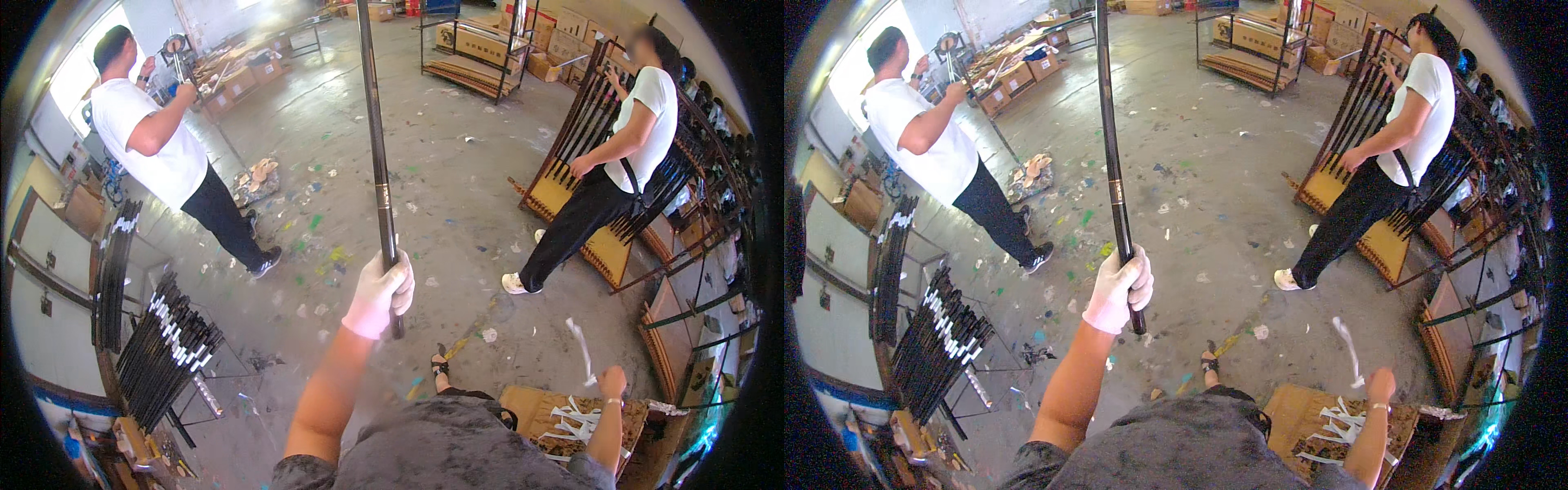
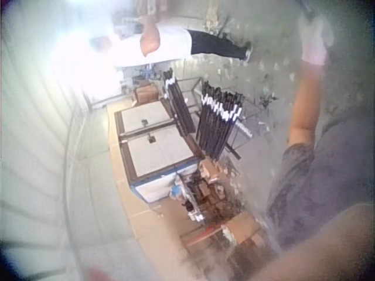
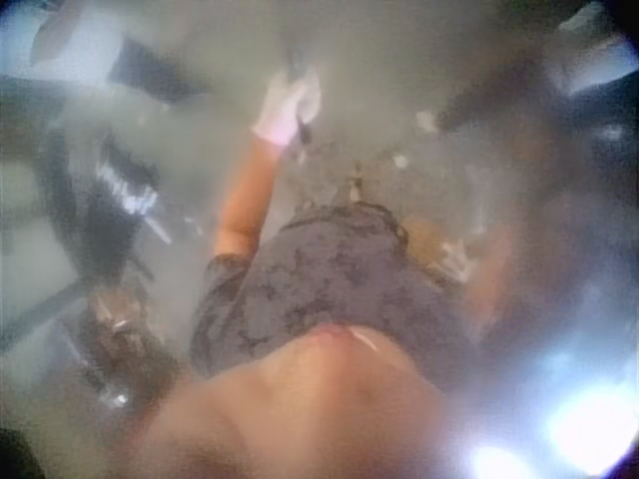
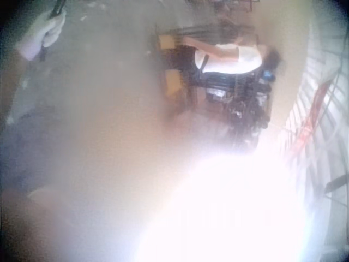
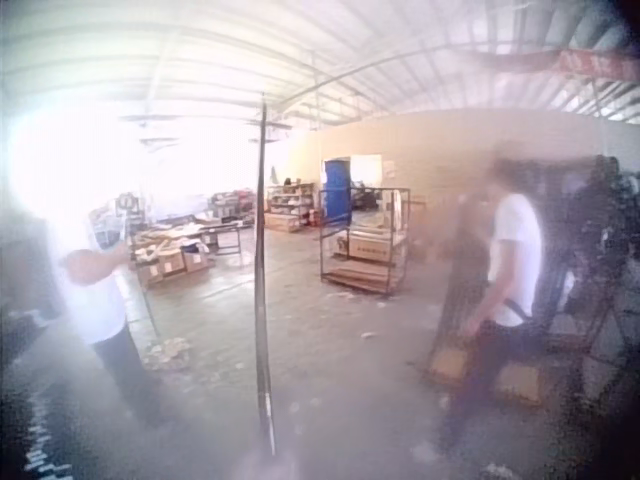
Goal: The person applies white tape to the middle section of several long carbon fiber rods and then places the rods onto a storage rack.
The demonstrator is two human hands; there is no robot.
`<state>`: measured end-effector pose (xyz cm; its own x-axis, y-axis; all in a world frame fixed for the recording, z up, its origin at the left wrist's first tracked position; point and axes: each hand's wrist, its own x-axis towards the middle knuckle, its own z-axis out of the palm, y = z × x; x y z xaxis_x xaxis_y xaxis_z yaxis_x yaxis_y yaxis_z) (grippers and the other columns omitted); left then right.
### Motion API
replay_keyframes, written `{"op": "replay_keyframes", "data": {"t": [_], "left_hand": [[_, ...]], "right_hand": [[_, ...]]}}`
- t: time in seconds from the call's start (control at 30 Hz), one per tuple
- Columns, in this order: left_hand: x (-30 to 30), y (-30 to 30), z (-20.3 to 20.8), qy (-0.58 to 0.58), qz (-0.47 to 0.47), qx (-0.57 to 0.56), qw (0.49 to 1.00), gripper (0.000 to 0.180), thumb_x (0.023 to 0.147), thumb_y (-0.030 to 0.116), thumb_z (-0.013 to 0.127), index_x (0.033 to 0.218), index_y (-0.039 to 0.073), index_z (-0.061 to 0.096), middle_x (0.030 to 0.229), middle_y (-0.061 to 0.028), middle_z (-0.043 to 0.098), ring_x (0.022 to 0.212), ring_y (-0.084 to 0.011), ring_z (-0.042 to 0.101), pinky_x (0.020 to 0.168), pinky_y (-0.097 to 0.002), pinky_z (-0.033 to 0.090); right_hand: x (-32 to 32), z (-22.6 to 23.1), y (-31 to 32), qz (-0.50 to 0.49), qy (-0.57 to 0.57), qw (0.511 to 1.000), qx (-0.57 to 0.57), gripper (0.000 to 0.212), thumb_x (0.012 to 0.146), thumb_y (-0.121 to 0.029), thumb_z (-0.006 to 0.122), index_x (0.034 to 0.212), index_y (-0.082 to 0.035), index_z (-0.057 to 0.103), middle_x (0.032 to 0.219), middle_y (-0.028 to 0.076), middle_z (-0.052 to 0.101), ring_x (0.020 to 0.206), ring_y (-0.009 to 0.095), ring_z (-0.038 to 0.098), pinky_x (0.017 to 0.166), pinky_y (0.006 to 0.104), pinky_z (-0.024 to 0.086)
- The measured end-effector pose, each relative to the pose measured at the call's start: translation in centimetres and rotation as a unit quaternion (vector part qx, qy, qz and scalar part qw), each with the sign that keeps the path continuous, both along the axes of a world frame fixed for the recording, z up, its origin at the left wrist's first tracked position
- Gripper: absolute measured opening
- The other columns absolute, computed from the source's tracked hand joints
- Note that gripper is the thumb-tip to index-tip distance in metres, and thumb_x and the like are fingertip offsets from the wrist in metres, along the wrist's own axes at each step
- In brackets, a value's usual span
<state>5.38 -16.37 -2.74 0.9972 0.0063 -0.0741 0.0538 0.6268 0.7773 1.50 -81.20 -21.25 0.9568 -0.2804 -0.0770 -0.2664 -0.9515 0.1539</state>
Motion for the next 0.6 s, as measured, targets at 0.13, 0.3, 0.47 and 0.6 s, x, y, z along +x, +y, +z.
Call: {"op": "replay_keyframes", "data": {"t": [0.13, 0.3, 0.47, 0.6], "left_hand": [[0.2, -1.2, -0.5, 0.045, 0.014, 0.0, 0.999, 0.013, 0.093, 0.016, 0.051, 0.088, 0.009, 0.041, 0.062, 0.0012, 0.039, 0.044, -0.0068, 0.036, 0.037, -0.0217, 0.028], [1.5, -4.3, -1.9, 0.061, 0.004, -0.052, 0.997, 0.012, 0.094, 0.02, 0.051, 0.088, 0.011, 0.045, 0.063, 0.0043, 0.036, 0.044, -0.0048, 0.033, 0.037, -0.0212, 0.026], [2.6, -5.4, -3.7, 0.075, -0.032, -0.203, 0.976, 0.016, 0.095, 0.023, 0.048, 0.085, 0.011, 0.046, 0.064, 0.0063, 0.035, 0.047, -0.0045, 0.032, 0.041, -0.0195, 0.026], [4.6, -6.7, -3.8, 0.13, -0.063, -0.395, 0.907, 0.023, 0.095, 0.023, 0.048, 0.076, 0.011, 0.045, 0.06, 0.0067, 0.03, 0.047, -0.0053, 0.03, 0.044, -0.0213, 0.03]], "right_hand": [[-5.2, 7.5, 0.4, -0.06, -0.155, 0.986, 0.018, 0.015, 0.069, -0.014, 0.07, 0.075, -0.001, 0.064, 0.083, 0.016, 0.059, 0.081, 0.035, 0.058, 0.072, 0.0431, 0.048], [-9.5, 14.4, 2.4, -0.097, -0.232, 0.959, -0.131, 0.014, 0.071, -0.007, 0.068, 0.082, -0.001, 0.063, 0.09, 0.015, 0.057, 0.085, 0.033, 0.058, 0.072, 0.0421, 0.048], [-9.7, 16.7, 1.5, -0.209, -0.224, 0.938, -0.16, 0.053, 0.068, -0.005, 0.072, 0.117, -0.004, 0.051, 0.119, 0.015, 0.055, 0.104, 0.034, 0.055, 0.082, 0.0399, 0.048], [-4.6, 23.9, 11.8, -0.009, -0.29, 0.956, -0.041, 0.061, 0.063, 0.002, 0.071, 0.12, -0.005, 0.05, 0.118, 0.014, 0.055, 0.105, 0.033, 0.053, 0.09, 0.0387, 0.044]]}}
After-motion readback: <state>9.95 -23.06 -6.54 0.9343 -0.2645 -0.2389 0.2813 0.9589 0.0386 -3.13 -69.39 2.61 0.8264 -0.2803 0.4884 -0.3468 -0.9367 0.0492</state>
